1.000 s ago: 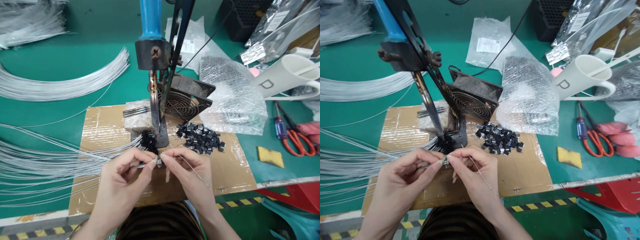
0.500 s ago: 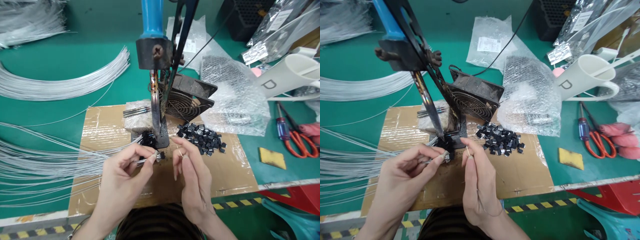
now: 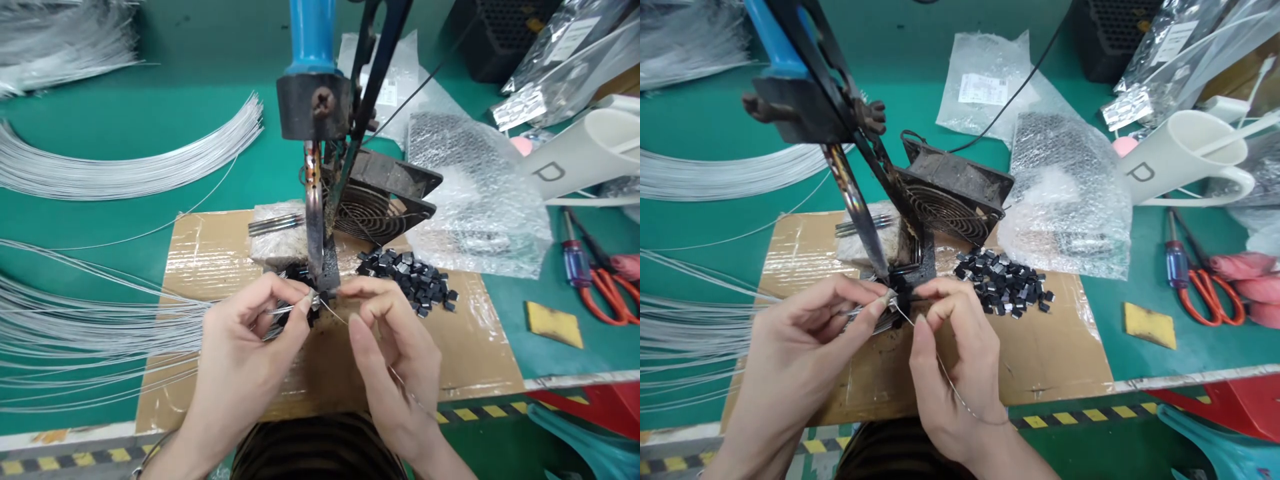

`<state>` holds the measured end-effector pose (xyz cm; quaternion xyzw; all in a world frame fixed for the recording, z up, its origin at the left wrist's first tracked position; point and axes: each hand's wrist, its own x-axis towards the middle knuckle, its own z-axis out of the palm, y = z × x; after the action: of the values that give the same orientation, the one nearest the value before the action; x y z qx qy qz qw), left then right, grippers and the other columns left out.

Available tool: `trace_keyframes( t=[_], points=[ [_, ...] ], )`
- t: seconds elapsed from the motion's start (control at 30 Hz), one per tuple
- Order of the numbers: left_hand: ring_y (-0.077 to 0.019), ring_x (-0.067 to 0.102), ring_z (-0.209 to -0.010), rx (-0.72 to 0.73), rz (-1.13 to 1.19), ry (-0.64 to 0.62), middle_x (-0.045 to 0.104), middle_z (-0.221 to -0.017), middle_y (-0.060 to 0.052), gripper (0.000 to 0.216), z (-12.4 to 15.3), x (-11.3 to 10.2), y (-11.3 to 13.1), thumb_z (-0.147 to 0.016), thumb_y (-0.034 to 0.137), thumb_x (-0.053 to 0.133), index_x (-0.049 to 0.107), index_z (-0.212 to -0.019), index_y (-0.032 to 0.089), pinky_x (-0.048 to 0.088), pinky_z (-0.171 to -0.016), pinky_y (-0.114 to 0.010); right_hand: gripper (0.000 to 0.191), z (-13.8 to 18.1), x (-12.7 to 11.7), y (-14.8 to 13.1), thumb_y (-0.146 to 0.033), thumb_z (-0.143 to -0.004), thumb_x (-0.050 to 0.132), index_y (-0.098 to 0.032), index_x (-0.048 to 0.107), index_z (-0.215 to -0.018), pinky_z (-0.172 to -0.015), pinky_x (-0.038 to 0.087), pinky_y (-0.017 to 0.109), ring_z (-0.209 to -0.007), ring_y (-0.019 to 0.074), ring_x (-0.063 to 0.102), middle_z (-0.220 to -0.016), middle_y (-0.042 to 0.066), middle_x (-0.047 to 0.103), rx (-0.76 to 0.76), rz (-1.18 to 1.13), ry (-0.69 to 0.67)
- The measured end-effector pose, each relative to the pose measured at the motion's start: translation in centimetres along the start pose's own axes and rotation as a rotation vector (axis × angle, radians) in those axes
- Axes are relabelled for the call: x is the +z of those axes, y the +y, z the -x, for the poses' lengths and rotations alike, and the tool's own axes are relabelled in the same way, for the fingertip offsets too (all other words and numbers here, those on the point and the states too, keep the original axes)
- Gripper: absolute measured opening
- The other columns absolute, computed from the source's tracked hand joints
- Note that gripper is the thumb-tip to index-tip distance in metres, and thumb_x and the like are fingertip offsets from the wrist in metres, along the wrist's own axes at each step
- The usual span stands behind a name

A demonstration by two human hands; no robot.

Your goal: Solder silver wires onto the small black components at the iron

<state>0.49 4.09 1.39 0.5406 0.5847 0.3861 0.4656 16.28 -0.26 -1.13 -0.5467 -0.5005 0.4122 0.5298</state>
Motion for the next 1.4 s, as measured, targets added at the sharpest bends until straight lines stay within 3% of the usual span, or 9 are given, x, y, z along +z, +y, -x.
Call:
trace_keyframes(
  t=[0.1, 0.43, 0.6, 0.77, 1.4],
  points=[
    [-0.0101, 0.07, -0.076, 0.001, 0.009, 0.012, 0.077, -0.087, 0.002, 0.012, -0.3, 0.0, 0.2, -0.089, 0.015, 0.073, 0.07, -0.079, 0.021, 0.051, -0.064, -0.016, 0.017, -0.4, 0.2, -0.4, -0.012, -0.101, 0.06, -0.025, 0.057, -0.09, -0.111, 0.048, 0.042, -0.129, 0.0241, 0.064, -0.13, 0.006, 0.07, 0.032, -0.066, -0.012],
    [-0.01, 0.071, -0.074, 0.011, 0.011, 0.054, 0.076, -0.083, 0.002, 0.014, -1.1, 0.2, 0.8, -0.085, 0.012, 0.074, 0.07, -0.075, 0.021, 0.054, -0.065, -0.015, 0.022, -1.3, 0.8, -1.0, -0.01, -0.094, 0.065, -0.026, 0.057, -0.082, -0.105, 0.058, 0.043, -0.117, 0.0247, 0.076, -0.121, 0.007, 0.08, 0.115, -0.106, 0.032],
    [-0.0067, 0.069, -0.07, 0.028, 0.006, 0.068, 0.073, -0.079, 0.005, 0.015, -1.4, 0.3, 0.8, -0.083, 0.01, 0.074, 0.071, -0.074, 0.022, 0.051, -0.063, -0.011, 0.022, -1.7, 0.9, -1.3, -0.013, -0.093, 0.067, -0.026, 0.056, -0.079, -0.106, 0.058, 0.047, -0.114, 0.0272, 0.077, -0.12, 0.009, 0.081, 0.139, -0.123, 0.058],
    [-0.0057, 0.067, -0.069, 0.037, -0.006, 0.081, 0.074, -0.08, 0.005, 0.016, -1.5, 0.2, 0.9, -0.084, 0.01, 0.075, 0.072, -0.074, 0.022, 0.051, -0.064, -0.011, 0.023, -2.0, 0.7, -1.3, -0.009, -0.093, 0.066, -0.026, 0.057, -0.079, -0.107, 0.056, 0.041, -0.118, 0.0239, 0.075, -0.121, 0.005, 0.081, 0.106, -0.104, 0.031],
    [-0.01, 0.07, -0.074, 0.053, -0.018, 0.121, 0.077, -0.087, 0.002, 0.012, -1.4, 0.2, 1.1, -0.084, 0.014, 0.077, 0.074, -0.076, 0.022, 0.051, -0.061, -0.016, 0.022, -2.1, 1.1, -1.8, -0.01, -0.092, 0.066, -0.026, 0.059, -0.079, -0.105, 0.057, 0.04, -0.114, 0.0233, 0.076, -0.118, 0.005, 0.082, 0.113, -0.148, 0.085]
  ],
)
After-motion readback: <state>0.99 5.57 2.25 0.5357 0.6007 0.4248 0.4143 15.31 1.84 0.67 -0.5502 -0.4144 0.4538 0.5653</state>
